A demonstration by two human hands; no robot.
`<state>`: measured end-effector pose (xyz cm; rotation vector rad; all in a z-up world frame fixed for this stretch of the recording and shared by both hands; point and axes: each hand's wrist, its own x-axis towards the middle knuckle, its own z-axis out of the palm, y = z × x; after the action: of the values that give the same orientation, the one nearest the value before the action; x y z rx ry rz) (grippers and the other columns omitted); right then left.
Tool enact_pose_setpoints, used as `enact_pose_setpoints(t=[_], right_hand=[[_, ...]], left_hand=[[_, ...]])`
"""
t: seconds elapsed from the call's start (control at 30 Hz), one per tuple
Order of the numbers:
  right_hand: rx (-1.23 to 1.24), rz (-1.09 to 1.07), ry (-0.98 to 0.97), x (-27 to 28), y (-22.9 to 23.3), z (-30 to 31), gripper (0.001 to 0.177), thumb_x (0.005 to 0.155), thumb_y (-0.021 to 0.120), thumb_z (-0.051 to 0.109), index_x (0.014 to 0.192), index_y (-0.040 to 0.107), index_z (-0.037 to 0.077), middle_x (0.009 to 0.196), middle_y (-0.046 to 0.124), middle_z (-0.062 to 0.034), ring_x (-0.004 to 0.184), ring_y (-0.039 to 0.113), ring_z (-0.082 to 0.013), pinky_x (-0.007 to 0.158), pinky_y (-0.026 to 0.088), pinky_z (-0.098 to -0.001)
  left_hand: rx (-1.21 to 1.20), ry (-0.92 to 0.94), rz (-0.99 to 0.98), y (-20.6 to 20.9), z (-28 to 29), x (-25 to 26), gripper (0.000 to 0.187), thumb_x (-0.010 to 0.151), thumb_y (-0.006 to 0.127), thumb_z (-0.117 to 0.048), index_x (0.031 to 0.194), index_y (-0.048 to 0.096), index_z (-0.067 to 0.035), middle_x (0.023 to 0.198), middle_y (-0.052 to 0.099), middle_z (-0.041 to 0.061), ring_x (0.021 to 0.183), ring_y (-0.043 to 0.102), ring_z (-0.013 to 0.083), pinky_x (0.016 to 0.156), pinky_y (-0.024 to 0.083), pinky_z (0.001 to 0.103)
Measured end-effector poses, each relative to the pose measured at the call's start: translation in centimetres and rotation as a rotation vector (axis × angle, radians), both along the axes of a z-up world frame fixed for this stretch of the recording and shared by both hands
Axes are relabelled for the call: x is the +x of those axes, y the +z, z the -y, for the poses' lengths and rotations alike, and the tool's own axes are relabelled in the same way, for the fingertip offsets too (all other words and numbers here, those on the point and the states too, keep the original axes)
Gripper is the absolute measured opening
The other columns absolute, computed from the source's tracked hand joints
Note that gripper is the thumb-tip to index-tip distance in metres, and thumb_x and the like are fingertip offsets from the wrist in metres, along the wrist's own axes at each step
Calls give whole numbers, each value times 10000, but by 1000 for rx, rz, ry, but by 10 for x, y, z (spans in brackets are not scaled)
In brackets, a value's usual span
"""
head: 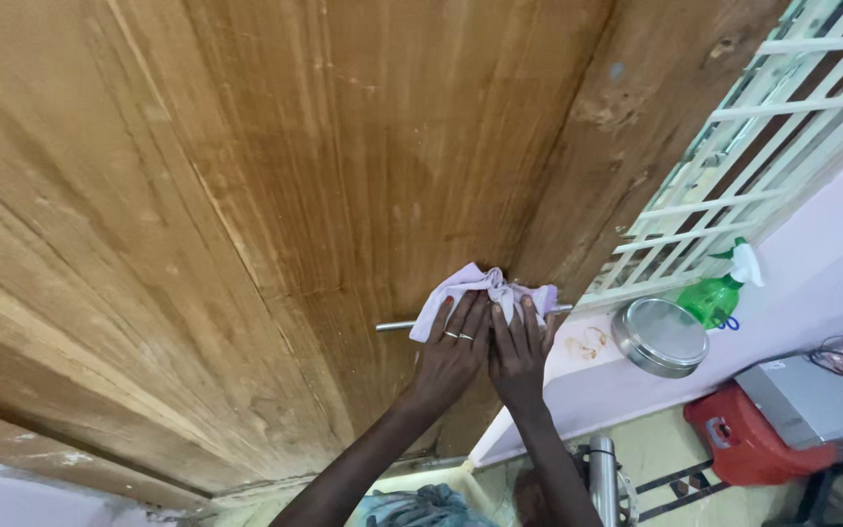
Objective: The person wipes a wooden door with a light-colored cloth, moving the cloth across the door surface and around the metal latch and handle. The person repeatedly wipes the same areas on both sides of the door throughout the clip.
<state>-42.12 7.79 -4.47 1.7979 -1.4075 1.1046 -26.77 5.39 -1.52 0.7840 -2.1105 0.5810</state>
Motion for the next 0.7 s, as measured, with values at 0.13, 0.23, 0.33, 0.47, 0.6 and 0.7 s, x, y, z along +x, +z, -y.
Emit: enact_pose_setpoints(t=[0.13,0.23,0.33,0.47,0.6,0.7], right_hand=[[-39,80,147,-33,6,-5,470,852,667,-53,1275,712,148,1303,622,-97,1292,563,-322,1119,420,-500],[45,242,353,-42,12,-15,503,809,659,-143,1221,758,129,1224,641,-99,1169,620,-298,1000,537,-403],[-107,268,320,-56,27,-32,407,800,739,-92,1158,743,103,1193,604,-133,1131,610,-306,914,545,-381],[-299,429,119,-89,61,-30,320,973,668,-98,1230,676,92,1268,557,-141,1228,587,-293,1033,512,-399],[-143,702,350,-110,80,5,364,1066,549,-42,1420,541,41,1429,563,-147,1390,528,-282,1152,434,-411],[94,1106,696,-116,70,31,426,1091,453,19,1515,417,32,1466,522,-121,1320,522,-184,1086,436,-308]], left_hand=[[31,76,29,4,-6,-19,574,861,599,-120,1397,544,76,1472,544,231,1404,495,352,1166,368,498],[145,15,39,12,-17,-11,600,830,617,-67,1416,564,53,1434,580,202,1304,551,328,1093,444,466],[154,-114,-13,33,-36,-26,568,864,638,-51,1425,587,22,1402,603,169,1257,590,300,1051,501,428],[-12,-198,-77,73,-46,-79,480,971,645,-133,1447,609,-80,1398,612,68,1266,589,254,1072,503,427],[-90,-86,-134,97,-17,-129,500,946,627,-205,1437,574,-120,1464,592,54,1349,559,257,1136,456,491],[-114,-13,-25,76,-3,-136,553,938,625,-201,1485,566,-141,1507,585,20,1382,539,222,1132,438,457]])
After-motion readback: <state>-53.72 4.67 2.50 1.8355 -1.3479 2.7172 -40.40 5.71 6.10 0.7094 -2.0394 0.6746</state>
